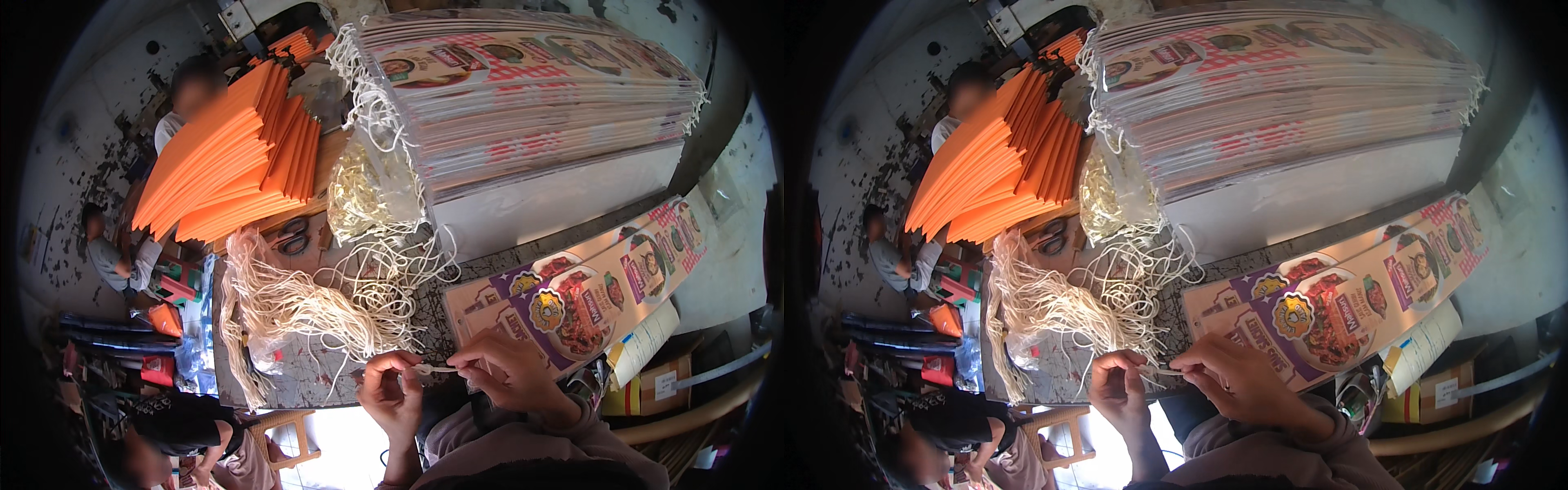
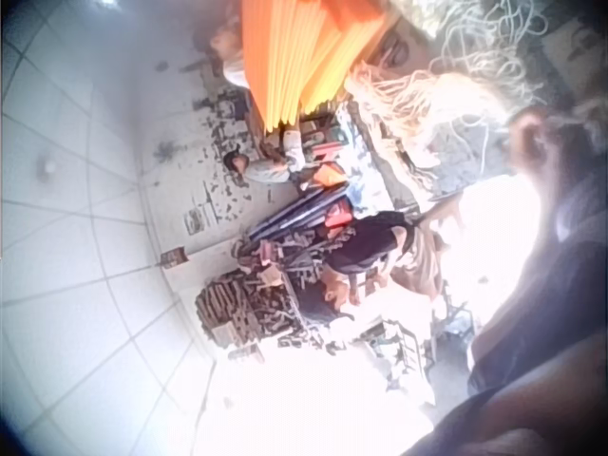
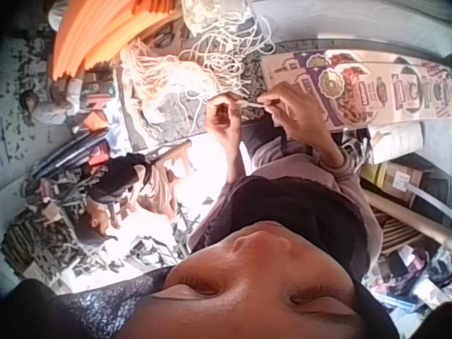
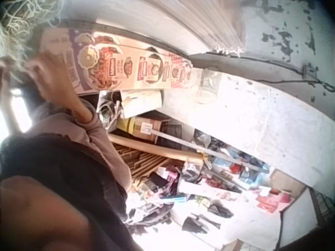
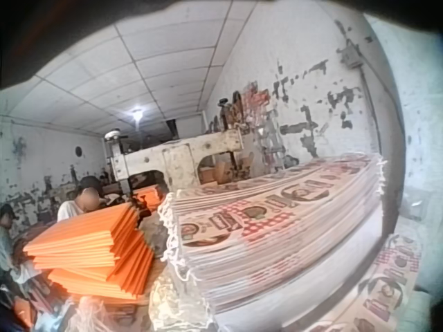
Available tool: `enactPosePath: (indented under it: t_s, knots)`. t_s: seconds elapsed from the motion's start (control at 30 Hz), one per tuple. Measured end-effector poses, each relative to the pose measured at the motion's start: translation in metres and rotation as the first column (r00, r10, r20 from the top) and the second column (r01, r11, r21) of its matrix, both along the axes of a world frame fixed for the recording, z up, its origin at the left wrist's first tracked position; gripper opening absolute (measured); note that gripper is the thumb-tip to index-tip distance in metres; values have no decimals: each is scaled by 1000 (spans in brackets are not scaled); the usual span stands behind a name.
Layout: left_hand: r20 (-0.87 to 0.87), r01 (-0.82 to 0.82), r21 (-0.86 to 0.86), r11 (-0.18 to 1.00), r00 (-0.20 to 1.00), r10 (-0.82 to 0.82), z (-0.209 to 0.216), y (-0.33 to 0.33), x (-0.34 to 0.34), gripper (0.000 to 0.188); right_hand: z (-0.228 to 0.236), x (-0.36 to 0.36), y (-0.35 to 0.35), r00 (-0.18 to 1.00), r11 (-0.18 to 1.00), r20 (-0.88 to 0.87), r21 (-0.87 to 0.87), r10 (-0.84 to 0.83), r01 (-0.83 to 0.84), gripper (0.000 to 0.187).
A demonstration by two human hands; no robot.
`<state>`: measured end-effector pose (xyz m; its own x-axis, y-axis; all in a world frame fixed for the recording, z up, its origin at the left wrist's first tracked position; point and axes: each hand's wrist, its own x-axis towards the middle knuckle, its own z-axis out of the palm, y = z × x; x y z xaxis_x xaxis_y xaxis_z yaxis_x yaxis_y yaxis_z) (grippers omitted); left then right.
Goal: The person threads a piece of string through a pre-punched hole in a cardboard packaging sleeve, tying it into a loop and then placing the sleeve onto a stack.
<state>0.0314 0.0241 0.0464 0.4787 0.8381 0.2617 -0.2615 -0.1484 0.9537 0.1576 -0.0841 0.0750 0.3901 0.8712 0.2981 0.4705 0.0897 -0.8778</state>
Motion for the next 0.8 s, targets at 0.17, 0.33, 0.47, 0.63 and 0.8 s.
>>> enactPosePath:
  t_s: [0.17, 0.33, 0.47, 0.63, 0.8]
  knots:
    - [57, 187, 94, 978, 980, -193, 16, -2, 10, 12, 0, -6, -1, 997, 999, -75, -21, -35, 34, 22]
    - [-230, 293, 366, 883, 948, -219, 4, 18, -9, 18, -1, -7, -1, 993, 998, -113, -49, 23, -28, 24]
    - [-197, 230, 313, 921, 965, -174, 10, 31, -21, 16, -9, -8, -3, 982, 999, 189, -19, 30, -27, 30]
    - [-141, 255, 300, 919, 965, -221, 18, 47, -32, 15, -13, -2, -8, 914, 997, 404, -81, 42, -10, 27]
    - [-124, 106, 62, 992, 987, -98, 13, 49, -32, 15, 12, 6, -55, 690, 978, 723, -114, -40, 176, 50]
